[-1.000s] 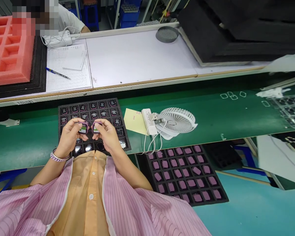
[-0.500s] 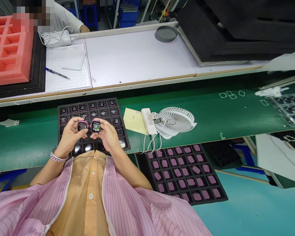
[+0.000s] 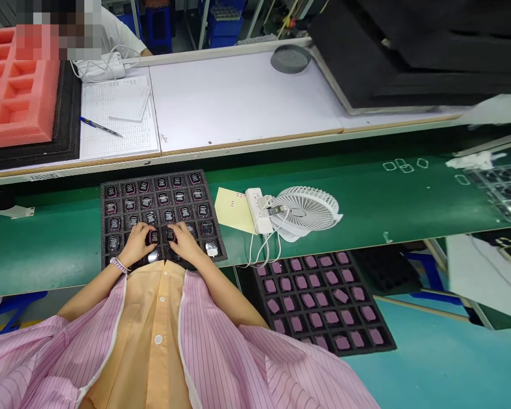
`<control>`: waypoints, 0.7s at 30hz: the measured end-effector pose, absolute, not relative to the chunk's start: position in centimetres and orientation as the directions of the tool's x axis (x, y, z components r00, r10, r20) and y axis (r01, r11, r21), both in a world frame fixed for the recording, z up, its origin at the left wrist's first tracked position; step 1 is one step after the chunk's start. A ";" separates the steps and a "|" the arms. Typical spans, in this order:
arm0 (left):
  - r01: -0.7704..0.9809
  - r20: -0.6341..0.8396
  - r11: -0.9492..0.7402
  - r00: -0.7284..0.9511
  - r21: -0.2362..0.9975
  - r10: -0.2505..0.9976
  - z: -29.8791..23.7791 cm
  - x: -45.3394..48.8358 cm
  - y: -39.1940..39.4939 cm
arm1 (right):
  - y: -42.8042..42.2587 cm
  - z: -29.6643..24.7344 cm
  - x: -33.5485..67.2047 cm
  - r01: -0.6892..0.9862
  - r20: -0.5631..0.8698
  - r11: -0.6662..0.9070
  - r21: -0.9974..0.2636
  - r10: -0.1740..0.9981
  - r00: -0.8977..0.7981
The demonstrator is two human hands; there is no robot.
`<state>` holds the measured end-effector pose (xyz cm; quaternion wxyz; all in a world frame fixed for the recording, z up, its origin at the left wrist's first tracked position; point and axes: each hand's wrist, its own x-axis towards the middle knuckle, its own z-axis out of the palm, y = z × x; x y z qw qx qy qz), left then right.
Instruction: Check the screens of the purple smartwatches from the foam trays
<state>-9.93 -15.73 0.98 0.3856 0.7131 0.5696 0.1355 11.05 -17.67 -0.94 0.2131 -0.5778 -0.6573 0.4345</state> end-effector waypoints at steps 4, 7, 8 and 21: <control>0.820 -0.243 -0.109 0.290 0.562 0.926 0.2 -10.1 -16.4 | -17.7 -0.6 10.7 0.730 -0.246 0.024 -0.683 0.933 -0.261; 0.853 -0.230 -0.158 0.305 0.498 0.924 0.6 -10.1 -16.4 | -17.4 0.0 11.0 0.801 -0.272 0.027 -0.598 0.933 -0.235; 0.856 -0.221 -0.176 0.315 0.486 0.923 0.9 -9.9 -16.2 | -17.3 0.2 11.3 0.823 -0.279 0.007 -0.568 0.939 -0.201; 0.762 -0.322 -0.166 0.446 0.626 0.835 0.7 1.2 -13.9 | -17.9 1.1 16.9 0.885 -0.333 -0.408 -0.227 0.886 0.323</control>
